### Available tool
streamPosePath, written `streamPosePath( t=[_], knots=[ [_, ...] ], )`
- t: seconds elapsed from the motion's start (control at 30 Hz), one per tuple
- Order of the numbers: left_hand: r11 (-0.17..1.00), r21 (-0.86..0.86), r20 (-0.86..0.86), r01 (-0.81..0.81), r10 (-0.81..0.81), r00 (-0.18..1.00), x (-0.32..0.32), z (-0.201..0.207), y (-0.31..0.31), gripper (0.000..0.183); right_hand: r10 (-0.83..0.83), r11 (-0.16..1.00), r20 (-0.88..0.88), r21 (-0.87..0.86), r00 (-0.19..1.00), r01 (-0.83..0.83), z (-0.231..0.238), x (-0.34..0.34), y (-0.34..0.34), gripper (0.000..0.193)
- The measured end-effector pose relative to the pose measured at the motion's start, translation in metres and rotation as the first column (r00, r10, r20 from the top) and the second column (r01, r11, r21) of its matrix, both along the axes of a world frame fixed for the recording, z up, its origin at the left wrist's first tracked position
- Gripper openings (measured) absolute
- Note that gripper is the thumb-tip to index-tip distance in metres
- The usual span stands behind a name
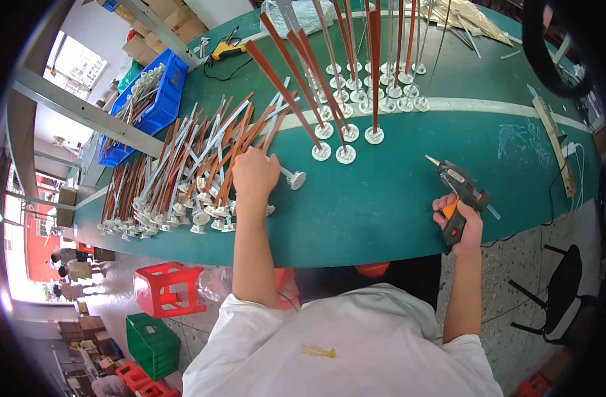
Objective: Assembling plastic rods onto circular plastic bases using a hot glue gun.
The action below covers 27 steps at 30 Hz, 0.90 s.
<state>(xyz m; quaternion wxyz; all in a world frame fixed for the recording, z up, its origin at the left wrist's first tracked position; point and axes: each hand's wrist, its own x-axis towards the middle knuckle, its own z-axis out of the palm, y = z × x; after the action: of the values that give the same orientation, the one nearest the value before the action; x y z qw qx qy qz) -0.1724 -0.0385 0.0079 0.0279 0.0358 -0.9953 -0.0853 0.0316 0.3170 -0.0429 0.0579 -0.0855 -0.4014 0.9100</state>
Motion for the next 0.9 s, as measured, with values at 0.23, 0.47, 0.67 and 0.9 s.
streamPosePath(
  t=[0.23,0.47,0.67,0.9],
  knots=[
    [0.960,0.242,-0.120,-0.137,0.170,0.978,0.001,-0.024,0.005,0.026,0.098,0.981,0.011,-0.170,0.995,-0.095,-0.004,0.000,0.010,0.017],
    [0.033,0.962,0.263,-0.273,0.173,0.949,0.023,-0.022,-0.014,0.012,0.133,0.973,-0.050,-0.185,0.990,-0.140,-0.008,0.000,0.012,0.018],
    [-0.262,0.926,0.271,-0.272,-0.039,0.962,0.036,-0.012,-0.041,0.017,0.070,0.982,-0.076,-0.169,0.995,-0.082,-0.011,0.004,0.011,0.018],
    [-0.225,0.932,0.264,-0.285,-0.119,0.957,0.020,-0.019,-0.046,0.014,0.064,0.977,-0.129,-0.195,0.990,-0.089,-0.014,0.006,0.012,0.017]
  ],
)
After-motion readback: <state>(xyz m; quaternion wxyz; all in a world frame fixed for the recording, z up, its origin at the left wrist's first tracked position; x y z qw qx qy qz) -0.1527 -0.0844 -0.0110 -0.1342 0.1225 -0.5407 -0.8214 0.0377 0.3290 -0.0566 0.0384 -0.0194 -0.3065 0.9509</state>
